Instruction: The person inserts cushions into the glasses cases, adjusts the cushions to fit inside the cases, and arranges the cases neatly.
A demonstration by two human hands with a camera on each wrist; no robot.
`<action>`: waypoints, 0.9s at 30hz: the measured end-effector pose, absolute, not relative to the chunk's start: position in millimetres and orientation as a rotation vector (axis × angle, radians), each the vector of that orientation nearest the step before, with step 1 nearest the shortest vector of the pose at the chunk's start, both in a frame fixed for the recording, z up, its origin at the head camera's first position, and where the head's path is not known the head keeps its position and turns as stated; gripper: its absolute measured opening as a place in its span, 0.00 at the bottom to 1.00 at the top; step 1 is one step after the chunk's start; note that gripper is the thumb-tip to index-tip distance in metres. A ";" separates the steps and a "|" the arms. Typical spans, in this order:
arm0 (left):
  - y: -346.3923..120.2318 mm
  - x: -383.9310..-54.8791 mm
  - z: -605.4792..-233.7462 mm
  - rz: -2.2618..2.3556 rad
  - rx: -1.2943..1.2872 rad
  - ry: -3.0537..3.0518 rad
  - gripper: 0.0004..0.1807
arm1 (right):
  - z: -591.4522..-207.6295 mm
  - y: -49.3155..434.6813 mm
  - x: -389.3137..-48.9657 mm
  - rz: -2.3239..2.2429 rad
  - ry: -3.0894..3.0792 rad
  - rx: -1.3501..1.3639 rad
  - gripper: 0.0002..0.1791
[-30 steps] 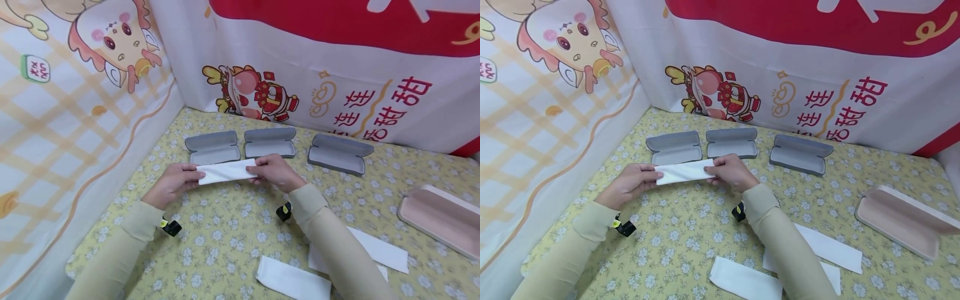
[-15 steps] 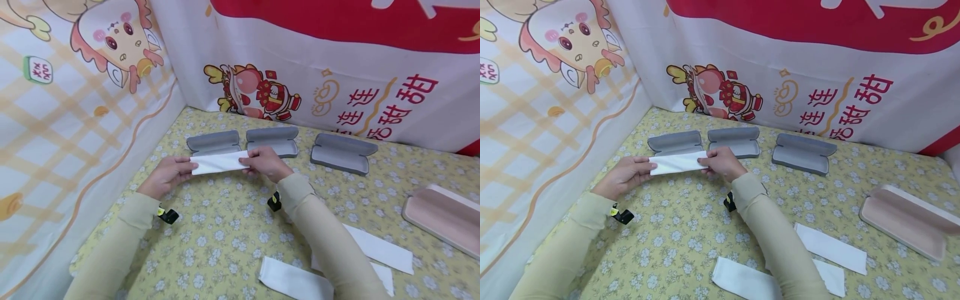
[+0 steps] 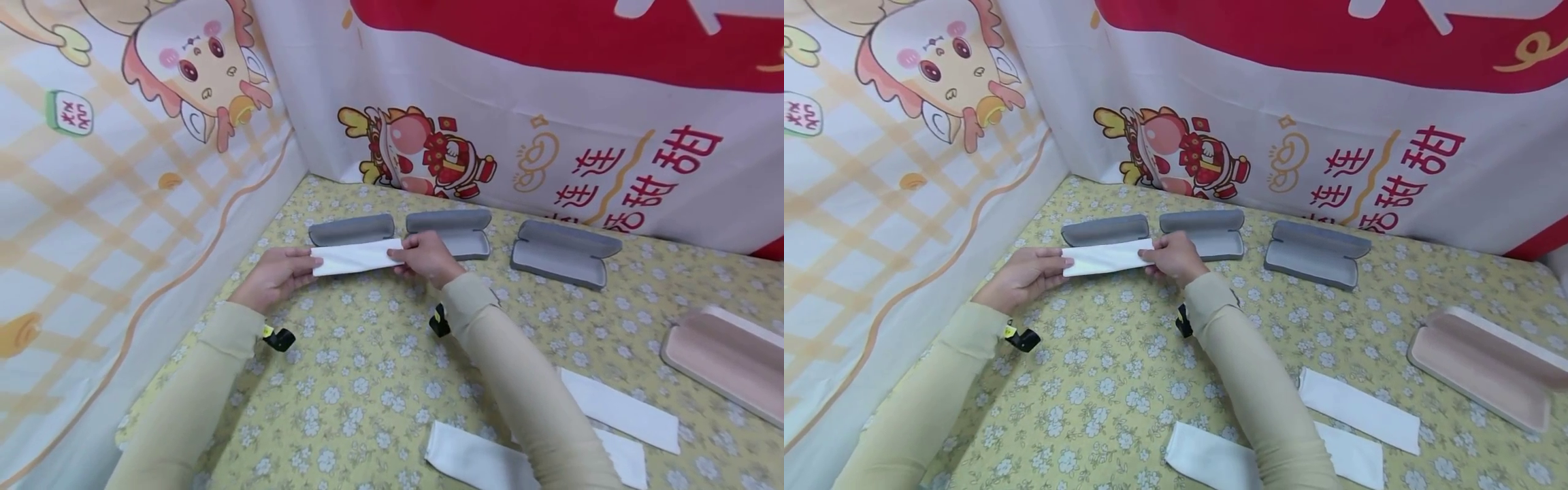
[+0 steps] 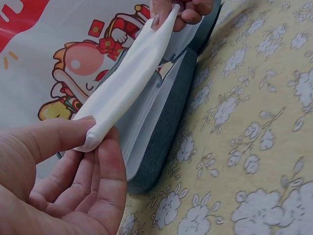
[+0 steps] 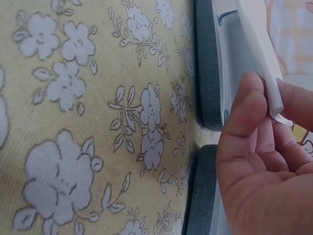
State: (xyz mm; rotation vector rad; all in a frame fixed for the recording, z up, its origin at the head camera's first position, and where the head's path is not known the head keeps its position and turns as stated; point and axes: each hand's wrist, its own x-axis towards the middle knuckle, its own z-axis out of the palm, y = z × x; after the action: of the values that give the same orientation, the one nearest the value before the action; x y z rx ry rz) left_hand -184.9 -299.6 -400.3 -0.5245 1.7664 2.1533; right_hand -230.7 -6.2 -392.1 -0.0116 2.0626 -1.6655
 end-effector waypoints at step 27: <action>-300.1 -198.0 -403.4 2.103 -0.568 1.906 0.28 | -398.4 -25.5 -238.4 -1.540 2.440 0.022 0.06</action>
State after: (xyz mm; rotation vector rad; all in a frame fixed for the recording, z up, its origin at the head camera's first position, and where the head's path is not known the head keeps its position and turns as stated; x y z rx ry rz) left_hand -198.0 -300.1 -403.4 -0.5682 1.9060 2.1032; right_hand -238.4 -25.5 -398.4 0.0218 2.4398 -1.5400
